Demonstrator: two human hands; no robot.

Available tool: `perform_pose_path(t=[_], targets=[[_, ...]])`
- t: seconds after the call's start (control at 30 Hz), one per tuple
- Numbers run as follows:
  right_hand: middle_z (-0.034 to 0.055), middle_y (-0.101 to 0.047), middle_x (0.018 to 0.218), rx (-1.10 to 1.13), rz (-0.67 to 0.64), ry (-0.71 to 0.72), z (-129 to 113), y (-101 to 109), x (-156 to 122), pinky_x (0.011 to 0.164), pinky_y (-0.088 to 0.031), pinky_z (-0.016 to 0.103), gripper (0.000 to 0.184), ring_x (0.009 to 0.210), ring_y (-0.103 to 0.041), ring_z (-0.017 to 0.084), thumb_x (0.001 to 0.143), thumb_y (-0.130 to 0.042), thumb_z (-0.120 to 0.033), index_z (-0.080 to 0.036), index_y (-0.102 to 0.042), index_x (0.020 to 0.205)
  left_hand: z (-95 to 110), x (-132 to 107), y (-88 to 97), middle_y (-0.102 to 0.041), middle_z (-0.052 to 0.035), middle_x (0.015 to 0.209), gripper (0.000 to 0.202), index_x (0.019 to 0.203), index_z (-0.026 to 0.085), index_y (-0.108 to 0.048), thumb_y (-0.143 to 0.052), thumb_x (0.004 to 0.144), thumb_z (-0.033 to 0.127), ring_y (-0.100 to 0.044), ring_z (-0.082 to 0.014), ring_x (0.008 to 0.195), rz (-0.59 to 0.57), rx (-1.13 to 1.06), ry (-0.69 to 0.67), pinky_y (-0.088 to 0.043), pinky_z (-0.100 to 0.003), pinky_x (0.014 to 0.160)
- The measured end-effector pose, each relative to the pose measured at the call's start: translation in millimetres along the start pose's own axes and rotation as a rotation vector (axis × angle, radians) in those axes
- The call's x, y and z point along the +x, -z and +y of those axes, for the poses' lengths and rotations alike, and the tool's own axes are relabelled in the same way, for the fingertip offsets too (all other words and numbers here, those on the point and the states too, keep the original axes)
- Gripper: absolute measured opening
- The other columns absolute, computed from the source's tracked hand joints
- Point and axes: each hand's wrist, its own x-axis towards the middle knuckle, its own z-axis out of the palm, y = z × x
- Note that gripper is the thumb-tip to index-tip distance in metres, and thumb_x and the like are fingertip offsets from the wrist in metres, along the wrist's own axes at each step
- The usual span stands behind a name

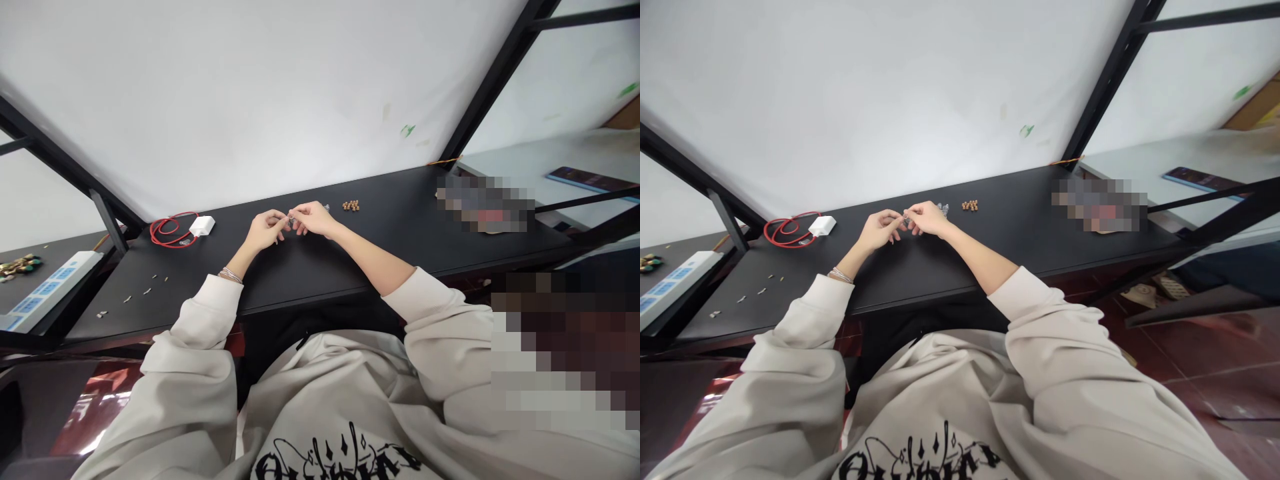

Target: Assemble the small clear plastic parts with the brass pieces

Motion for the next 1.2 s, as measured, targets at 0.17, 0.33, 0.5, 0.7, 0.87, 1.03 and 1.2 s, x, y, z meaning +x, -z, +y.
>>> perform_pose_path(t=[0.17, 0.33, 0.5, 0.7, 0.87, 1.03, 1.2], targets=[[0.0046, -0.069, 0.062, -0.023, 0.041, -0.032, 4, 1, 3, 0.054, -0.058, 0.029, 0.045, 0.046, -0.061, 0.011, 0.091, -0.071, -0.056, -0.016, -0.071, 0.071, 0, 0, -0.4, -0.075, -0.0093, 0.077, 0.042, 0.094, 0.014, -0.07, -0.077, 0.082, 0.053, -0.062, -0.0127, 0.046, -0.003, -0.007, 0.005, -0.044, -0.022, 0.039], [0.0075, -0.073, 0.072, 0.028, -0.03, -0.036, 4, 2, 3, 0.046, -0.054, 0.024, 0.041, 0.052, -0.062, 0.012, 0.084, -0.079, -0.055, -0.015, -0.076, 0.075, 0, -1, 2.2, -0.074, -0.0083, 0.078, 0.043, 0.093, 0.014, -0.075, -0.082, 0.075, 0.052, -0.061, -0.0123, 0.049, -0.003, 0.013, -0.062, -0.046, -0.022, 0.039], [0.0082, -0.073, 0.075, 0.06, -0.094, -0.017, 5, 3, 2, 0.048, -0.054, 0.023, 0.036, 0.055, -0.063, 0.012, 0.077, -0.086, -0.049, -0.014, -0.079, 0.08, -2, 0, 3.2, -0.073, -0.0073, 0.074, 0.04, 0.09, 0.013, -0.075, -0.085, 0.073, 0.047, -0.059, -0.0112, 0.048, 0.035, 0.014, -0.067, -0.049, -0.023, 0.041], [-0.0002, -0.07, 0.062, -0.084, -0.164, 0.017, 10, 6, 2, 0.068, -0.062, 0.034, 0.022, 0.053, -0.063, 0.012, 0.072, -0.09, -0.033, -0.019, -0.082, 0.087, -2, 0, 1.2, -0.072, -0.0078, 0.068, 0.036, 0.086, 0.012, -0.072, -0.088, 0.069, 0.04, -0.066, -0.0166, 0.054, -0.041, -0.045, 0.042, -0.056, -0.026, 0.045], [-0.0035, -0.064, 0.053, -0.308, -0.138, 0.043, 5, 9, -1, 0.074, -0.061, 0.043, 0.01, 0.047, -0.06, 0.011, 0.076, -0.084, -0.023, -0.018, -0.082, 0.084, 5, -3, 0.2, -0.075, -0.0102, 0.079, 0.032, 0.089, 0.013, -0.072, -0.085, 0.072, 0.037, -0.068, -0.0167, 0.058, -0.074, -0.064, 0.071, -0.058, -0.027, 0.047], [0.0039, -0.071, 0.065, -0.532, 0.088, 0.087, 4, 22, 4, 0.087, -0.058, 0.041, 0.02, 0.067, -0.071, 0.02, 0.075, -0.086, -0.026, -0.017, -0.082, 0.092, 3, 0, 2.8, -0.073, -0.0073, 0.077, 0.026, 0.086, 0.014, -0.072, -0.082, 0.072, 0.033, -0.062, -0.0115, 0.05, 0.064, 0.013, 0.027, -0.05, -0.021, 0.04], [0.0092, -0.076, 0.086, -0.616, 0.283, 0.005, 10, 40, 11, 0.098, -0.055, 0.041, 0.047, 0.092, -0.074, 0.027, 0.064, -0.093, -0.024, -0.014, -0.079, 0.107, 0, 3, 4.5, -0.07, -0.0048, 0.073, 0.022, 0.086, 0.015, -0.074, -0.08, 0.072, 0.03, -0.06, -0.0109, 0.048, 0.12, 0.058, 0.018, -0.046, -0.02, 0.038]])
